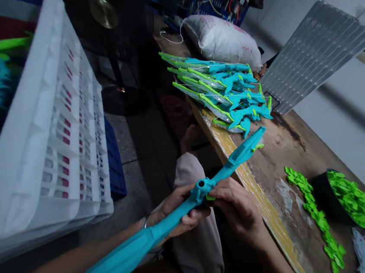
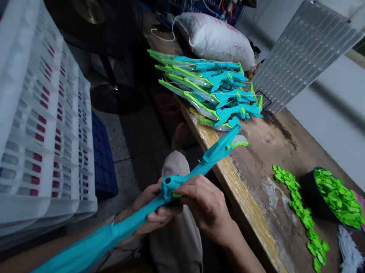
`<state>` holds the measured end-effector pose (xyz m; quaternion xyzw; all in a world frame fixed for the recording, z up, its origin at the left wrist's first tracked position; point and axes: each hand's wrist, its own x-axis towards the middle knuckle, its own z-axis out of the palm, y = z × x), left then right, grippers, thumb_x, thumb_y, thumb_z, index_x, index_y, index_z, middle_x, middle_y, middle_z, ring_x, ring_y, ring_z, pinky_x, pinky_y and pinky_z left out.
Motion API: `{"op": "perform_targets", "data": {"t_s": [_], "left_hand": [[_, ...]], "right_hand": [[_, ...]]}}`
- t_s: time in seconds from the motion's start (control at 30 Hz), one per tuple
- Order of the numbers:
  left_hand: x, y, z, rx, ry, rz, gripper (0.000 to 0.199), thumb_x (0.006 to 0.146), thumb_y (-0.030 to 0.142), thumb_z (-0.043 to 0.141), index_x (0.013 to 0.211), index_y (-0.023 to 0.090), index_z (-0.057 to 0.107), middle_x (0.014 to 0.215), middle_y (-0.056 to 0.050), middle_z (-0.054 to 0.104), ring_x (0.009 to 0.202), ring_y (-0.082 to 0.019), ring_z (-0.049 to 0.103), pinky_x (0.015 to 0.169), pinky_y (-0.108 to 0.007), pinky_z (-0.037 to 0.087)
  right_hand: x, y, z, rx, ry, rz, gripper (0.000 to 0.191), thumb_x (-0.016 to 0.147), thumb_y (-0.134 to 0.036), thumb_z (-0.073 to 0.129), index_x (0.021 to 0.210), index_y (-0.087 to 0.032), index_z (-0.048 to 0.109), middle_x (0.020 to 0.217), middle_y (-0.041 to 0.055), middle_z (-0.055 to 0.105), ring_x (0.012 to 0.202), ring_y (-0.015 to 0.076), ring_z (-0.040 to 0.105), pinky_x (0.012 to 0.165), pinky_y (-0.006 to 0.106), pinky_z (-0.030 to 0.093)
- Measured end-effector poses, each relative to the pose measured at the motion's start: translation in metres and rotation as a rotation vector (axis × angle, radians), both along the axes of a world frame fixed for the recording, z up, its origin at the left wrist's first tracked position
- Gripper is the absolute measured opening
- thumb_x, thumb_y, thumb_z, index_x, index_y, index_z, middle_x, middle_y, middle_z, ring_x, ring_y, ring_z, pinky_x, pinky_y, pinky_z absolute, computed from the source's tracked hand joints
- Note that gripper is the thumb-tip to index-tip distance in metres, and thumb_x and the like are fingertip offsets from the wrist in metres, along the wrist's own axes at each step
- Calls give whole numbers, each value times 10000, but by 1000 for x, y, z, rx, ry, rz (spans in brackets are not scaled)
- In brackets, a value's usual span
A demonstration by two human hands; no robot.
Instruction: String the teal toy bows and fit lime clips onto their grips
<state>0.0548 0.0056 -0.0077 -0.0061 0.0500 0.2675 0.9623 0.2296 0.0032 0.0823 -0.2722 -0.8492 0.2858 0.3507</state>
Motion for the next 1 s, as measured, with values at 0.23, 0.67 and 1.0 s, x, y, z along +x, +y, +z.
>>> {"op": "perform_targets", "data": {"t_s": [0.23, 0.67, 1.0], "left_hand": [[-2, -1, -3, -9, 12, -18, 316, 917, 392, 644, 818, 102, 719, 508, -21, 531, 350, -62, 371, 285, -108, 275], [0, -6, 4, -5, 75, -90, 351, 926, 427, 645, 798, 105, 695, 583, -20, 546, 373, -62, 415, 277, -131, 273], [5, -15, 3, -14, 280, -29, 291, 891, 400, 744, 845, 120, 679, 685, -16, 597, 461, -60, 496, 319, -104, 323]], "right_hand": [[2, -9, 0, 108, -109, -154, 193, 989, -88, 620, 1121, -220, 673, 1023, 72, 625, 899, 174, 652, 757, 285, 576], [9, -12, 6, 114, -146, -89, 149, 1040, -160, 568, 1093, -221, 693, 941, 72, 663, 870, 203, 650, 751, 347, 555], [14, -19, 7, 136, -365, -133, 387, 1007, -141, 612, 1368, -186, 481, 1335, 156, 558, 1195, 255, 580, 960, 394, 555]]}}
